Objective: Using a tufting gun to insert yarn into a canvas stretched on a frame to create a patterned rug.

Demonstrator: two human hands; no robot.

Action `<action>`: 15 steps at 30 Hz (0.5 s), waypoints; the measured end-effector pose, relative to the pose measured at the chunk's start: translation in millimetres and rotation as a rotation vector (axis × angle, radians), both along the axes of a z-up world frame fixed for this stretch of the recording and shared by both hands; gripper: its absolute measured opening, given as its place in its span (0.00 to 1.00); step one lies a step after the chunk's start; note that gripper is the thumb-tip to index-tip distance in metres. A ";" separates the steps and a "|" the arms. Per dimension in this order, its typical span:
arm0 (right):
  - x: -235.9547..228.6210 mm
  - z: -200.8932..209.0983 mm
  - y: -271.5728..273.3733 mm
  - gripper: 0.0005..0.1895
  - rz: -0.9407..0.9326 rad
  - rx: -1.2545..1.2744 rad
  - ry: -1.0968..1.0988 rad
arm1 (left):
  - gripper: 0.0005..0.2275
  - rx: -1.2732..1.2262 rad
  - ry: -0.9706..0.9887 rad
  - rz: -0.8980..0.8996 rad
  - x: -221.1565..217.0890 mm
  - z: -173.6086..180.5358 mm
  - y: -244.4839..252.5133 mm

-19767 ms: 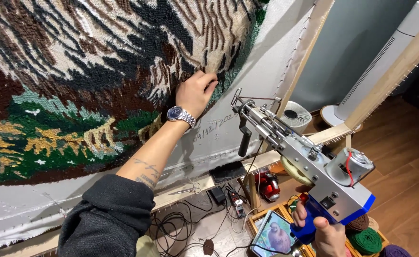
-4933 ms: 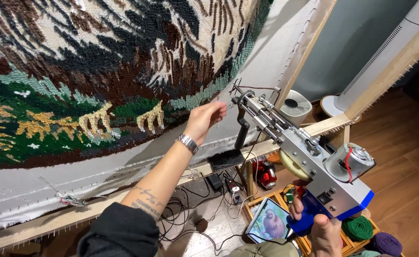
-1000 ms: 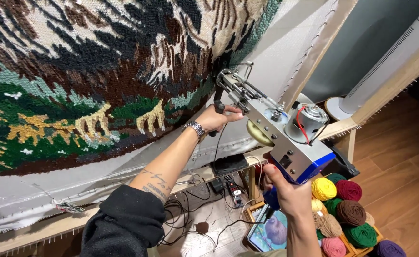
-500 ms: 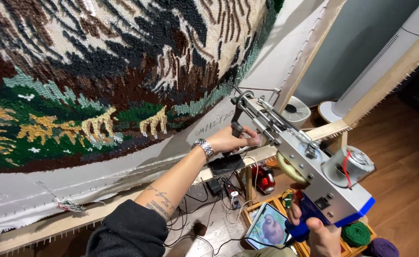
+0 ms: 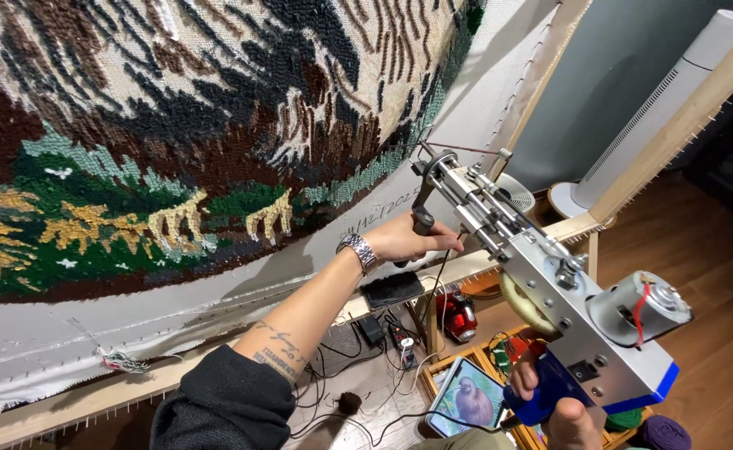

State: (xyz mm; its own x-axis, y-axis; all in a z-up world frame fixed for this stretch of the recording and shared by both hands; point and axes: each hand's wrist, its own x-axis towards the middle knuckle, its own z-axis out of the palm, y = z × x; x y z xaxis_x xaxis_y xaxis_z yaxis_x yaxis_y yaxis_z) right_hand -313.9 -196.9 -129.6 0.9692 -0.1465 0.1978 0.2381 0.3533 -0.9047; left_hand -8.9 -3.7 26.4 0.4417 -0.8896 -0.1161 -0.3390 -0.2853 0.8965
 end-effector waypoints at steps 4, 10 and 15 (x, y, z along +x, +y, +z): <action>-0.8 -13.8 0.9 0.43 -0.044 0.132 -0.276 | 0.14 0.106 -0.179 -0.007 -4.1 -0.6 0.4; 2.2 56.3 38.5 0.50 -0.100 0.061 -0.253 | 0.18 0.069 -0.111 -0.035 -15.6 -12.6 22.0; 20.2 83.5 57.3 0.56 -0.162 0.017 -0.266 | 0.22 0.003 0.221 0.147 -23.2 -52.9 55.7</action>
State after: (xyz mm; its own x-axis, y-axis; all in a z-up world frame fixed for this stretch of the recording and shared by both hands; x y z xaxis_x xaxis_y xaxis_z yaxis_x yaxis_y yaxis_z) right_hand -293.7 -139.6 -46.1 0.8473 -0.3006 0.4378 0.5204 0.3063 -0.7971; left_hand -32.0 52.0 -26.5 0.5300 -0.8173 -0.2262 -0.0902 -0.3196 0.9433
